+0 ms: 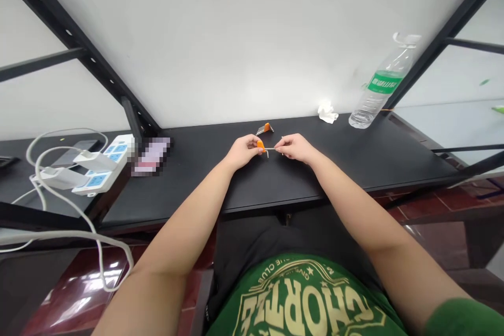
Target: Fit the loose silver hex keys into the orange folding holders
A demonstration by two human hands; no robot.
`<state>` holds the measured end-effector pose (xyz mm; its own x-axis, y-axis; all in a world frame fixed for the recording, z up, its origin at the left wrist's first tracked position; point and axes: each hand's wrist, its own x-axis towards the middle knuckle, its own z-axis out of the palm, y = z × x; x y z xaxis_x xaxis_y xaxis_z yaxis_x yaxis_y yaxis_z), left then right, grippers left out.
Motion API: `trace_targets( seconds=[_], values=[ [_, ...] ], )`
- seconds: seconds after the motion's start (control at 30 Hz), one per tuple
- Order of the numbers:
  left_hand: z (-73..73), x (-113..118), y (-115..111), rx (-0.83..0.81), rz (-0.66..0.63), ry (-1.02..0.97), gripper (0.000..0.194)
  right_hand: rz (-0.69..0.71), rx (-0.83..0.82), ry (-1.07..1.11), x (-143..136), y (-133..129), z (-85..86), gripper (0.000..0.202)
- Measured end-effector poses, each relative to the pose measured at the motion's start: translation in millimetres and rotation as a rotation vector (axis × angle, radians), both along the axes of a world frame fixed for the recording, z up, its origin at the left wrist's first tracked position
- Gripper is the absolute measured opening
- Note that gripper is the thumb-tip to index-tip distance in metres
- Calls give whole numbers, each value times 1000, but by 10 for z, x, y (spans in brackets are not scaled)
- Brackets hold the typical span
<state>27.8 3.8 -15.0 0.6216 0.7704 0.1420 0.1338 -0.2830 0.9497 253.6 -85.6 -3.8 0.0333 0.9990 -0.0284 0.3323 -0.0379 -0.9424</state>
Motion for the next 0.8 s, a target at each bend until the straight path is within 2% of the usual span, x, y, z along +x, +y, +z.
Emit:
trace_targets(
  seconds=[0.2,0.33,0.5,0.6,0.7,0.77,0.8],
  values=[
    [-59,94,-59,31,-108,23,28,91,17,153,-209,56,-57,17],
    [-38,95,-68,21,-68,27,26,75,56,215,-235,94,-112,22],
    [-45,68,-48,4,-20,54,26,83,35,-89,-207,95,-120,8],
    [-80,58,-26,64,-12,83,23,94,135,-284,-231,91,-122,8],
    [-85,41,-13,207,14,164,17,107,259,-467,-158,94,-117,8],
    [-75,30,-15,278,21,229,15,21,314,-589,-14,101,-105,11],
    [-69,26,-17,292,19,251,14,-66,313,-648,79,106,-100,14]
  ],
)
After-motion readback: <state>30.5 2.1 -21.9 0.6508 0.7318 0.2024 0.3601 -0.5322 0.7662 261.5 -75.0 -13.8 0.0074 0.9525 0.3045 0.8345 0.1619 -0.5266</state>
